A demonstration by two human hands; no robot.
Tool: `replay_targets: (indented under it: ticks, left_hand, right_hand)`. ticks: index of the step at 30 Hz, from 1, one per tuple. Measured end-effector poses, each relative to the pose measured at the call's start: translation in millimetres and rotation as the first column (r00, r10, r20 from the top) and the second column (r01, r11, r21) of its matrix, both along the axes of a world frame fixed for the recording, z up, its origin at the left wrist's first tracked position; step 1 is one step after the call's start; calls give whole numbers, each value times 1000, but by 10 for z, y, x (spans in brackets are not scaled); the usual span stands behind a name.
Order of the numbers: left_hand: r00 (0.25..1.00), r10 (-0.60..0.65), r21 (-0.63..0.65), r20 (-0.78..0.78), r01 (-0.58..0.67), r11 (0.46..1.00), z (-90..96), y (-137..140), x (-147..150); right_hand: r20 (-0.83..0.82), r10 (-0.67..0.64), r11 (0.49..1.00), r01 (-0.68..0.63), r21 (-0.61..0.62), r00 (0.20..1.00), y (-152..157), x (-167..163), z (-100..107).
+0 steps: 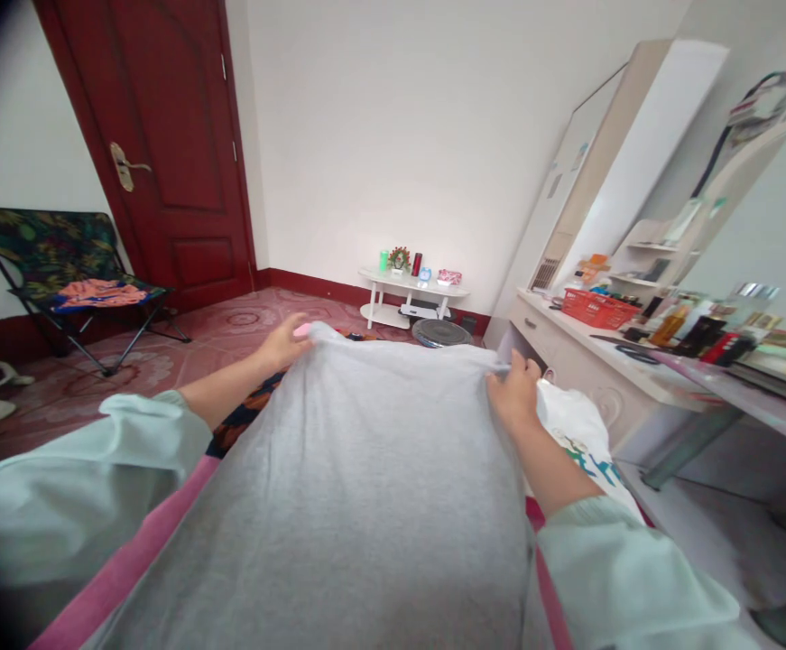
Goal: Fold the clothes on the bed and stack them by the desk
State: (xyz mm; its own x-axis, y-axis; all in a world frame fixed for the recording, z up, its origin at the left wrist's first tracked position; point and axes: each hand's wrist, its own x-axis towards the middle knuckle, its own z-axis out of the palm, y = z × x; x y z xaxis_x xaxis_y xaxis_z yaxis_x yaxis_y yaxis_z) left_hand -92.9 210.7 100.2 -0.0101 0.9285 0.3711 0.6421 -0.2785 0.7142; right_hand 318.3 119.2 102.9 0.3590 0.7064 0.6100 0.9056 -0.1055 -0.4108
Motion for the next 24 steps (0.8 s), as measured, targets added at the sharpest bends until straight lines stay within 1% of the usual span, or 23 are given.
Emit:
replay_targets:
  ticks: [2,4,5,7,9,11,12,13,15,18,22,23,24]
  left_hand:
    - [995,-78,48,-56,81,996,-216,-235,-6]
    - [963,-209,79,-170,225,971,-444,-598,-81]
    - [925,-290,79,-247,317,945,-545,-816,-147]
    - [844,-412,-6,-344,437,899,-696,-1288,-328]
    - [766,-514,-85,-385,525,847,-770,-1744,-552]
    - [722,-575,-139,-385,570,810,-781,-2124,-778]
    - [718,-589,-159,-372,576,802,-770,-2276,-880]
    - [715,-602,-186,-355,577,795,-754,-2401,-969]
    - [708,-631,-263,-319,573,776,-709,-2588,-1101]
    - [694,-660,-368,-288,556,746,-617,-2767,-1207]
    - [701,-658,-405,-275,536,741,-478,-2955,-1312]
    - [704,-658,-416,-267,532,737,-454,-3004,-1341]
    - [708,-658,-432,-255,525,733,-438,-3052,-1368]
  right_hand:
    - [46,123,992,-122,-26,991,-239,-96,-191]
    - [107,289,957,-283,-67,951,-632,-161,-368]
    - [131,370,928,-358,-106,920,-872,-171,-443]
    - [159,499,860,-464,-214,852,-1390,-143,-561]
    - [120,612,755,-532,-384,782,-1891,-69,-643]
    - [48,675,646,-559,-519,736,-2312,12,-700]
    - [16,685,609,-561,-560,728,-2482,39,-721]
    - [-9,689,585,-563,-584,725,-2622,53,-738]
    - [-44,678,566,-559,-606,734,-2822,34,-758]
    - [-92,660,536,-553,-638,746,-2961,-78,-740]
    - [-91,679,485,-537,-690,729,-3005,-196,-642]
    - [-84,691,480,-543,-689,718,-3012,-201,-616]
    - [-68,691,508,-549,-663,720,-3019,-198,-595]
